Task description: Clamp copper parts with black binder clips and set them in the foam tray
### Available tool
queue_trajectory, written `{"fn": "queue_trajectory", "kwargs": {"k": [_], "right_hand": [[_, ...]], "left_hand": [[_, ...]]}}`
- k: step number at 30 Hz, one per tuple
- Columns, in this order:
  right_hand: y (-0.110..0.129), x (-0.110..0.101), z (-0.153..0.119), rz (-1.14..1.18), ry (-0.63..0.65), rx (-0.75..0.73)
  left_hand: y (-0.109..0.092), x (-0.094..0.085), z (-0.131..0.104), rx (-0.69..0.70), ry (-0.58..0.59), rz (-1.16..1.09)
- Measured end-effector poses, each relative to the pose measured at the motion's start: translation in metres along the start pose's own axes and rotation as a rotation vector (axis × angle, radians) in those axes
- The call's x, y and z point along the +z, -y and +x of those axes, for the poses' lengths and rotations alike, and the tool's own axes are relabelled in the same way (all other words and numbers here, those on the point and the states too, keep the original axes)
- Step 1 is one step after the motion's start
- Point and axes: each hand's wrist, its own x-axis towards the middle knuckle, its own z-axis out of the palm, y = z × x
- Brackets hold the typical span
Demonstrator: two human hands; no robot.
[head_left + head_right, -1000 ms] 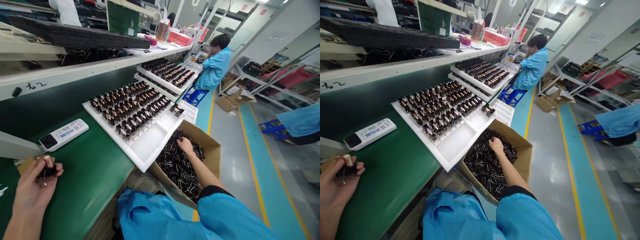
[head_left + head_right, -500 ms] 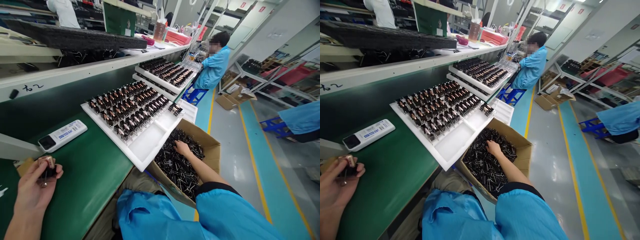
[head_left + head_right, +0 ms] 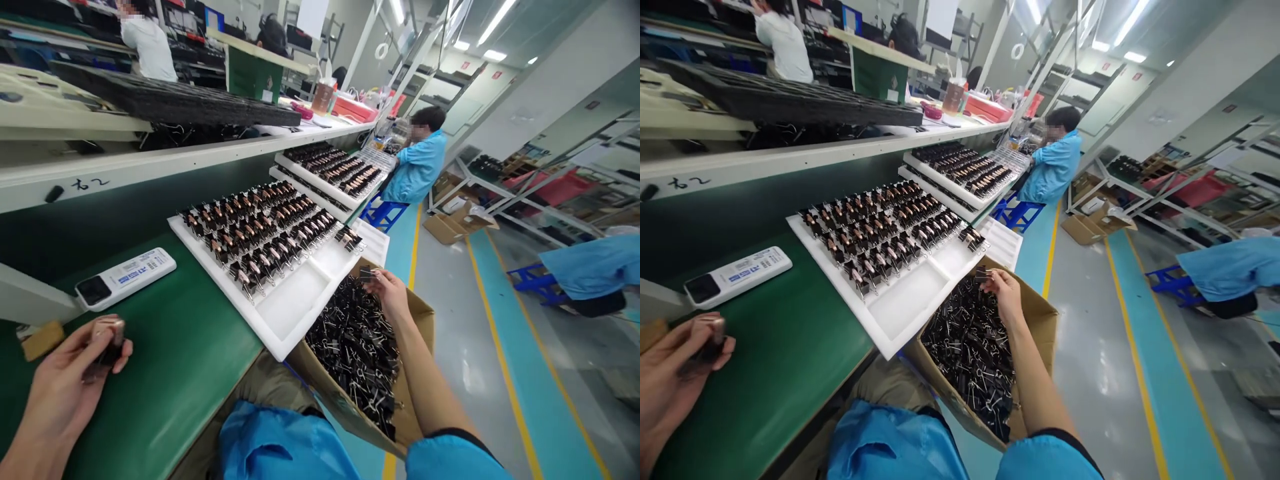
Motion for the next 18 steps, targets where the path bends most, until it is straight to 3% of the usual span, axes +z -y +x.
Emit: {"fn": "queue_trajectory", "kwargs": {"k": [2, 4, 6, 8, 10, 13, 15, 18], "right_hand": [[0.051, 0.026, -0.018, 0.436, 0.220, -0.027], [0.104, 0.065, -0.039, 0.757, 0.511, 0.017], [0.152, 0.109, -0.060, 0.862, 0.744, 0.068], [0.192, 0.154, -0.078, 0.877, 0.885, 0.088], [0.221, 0.196, -0.092, 0.852, 0.969, 0.079], [0.246, 0.244, -0.103, 0.756, 1.038, -0.006], [0.254, 0.262, -0.103, 0.664, 1.034, -0.130], [0.256, 0.272, -0.100, 0.524, 1.022, -0.339]], "left_hand": [[0.002, 0.006, -0.007, 0.015, 0.047, 0.057], [0.002, 0.015, -0.018, 0.056, 0.149, 0.087], [0.003, 0.023, -0.029, 0.110, 0.290, 0.094], [0.003, 0.029, -0.036, 0.131, 0.390, 0.076], [0.005, 0.032, -0.040, 0.149, 0.414, 0.044], [0.006, 0.030, -0.040, 0.182, 0.358, 0.019], [0.007, 0.027, -0.037, 0.198, 0.270, 0.010], [0.010, 0.020, -0.030, 0.195, 0.169, 0.012]]}}
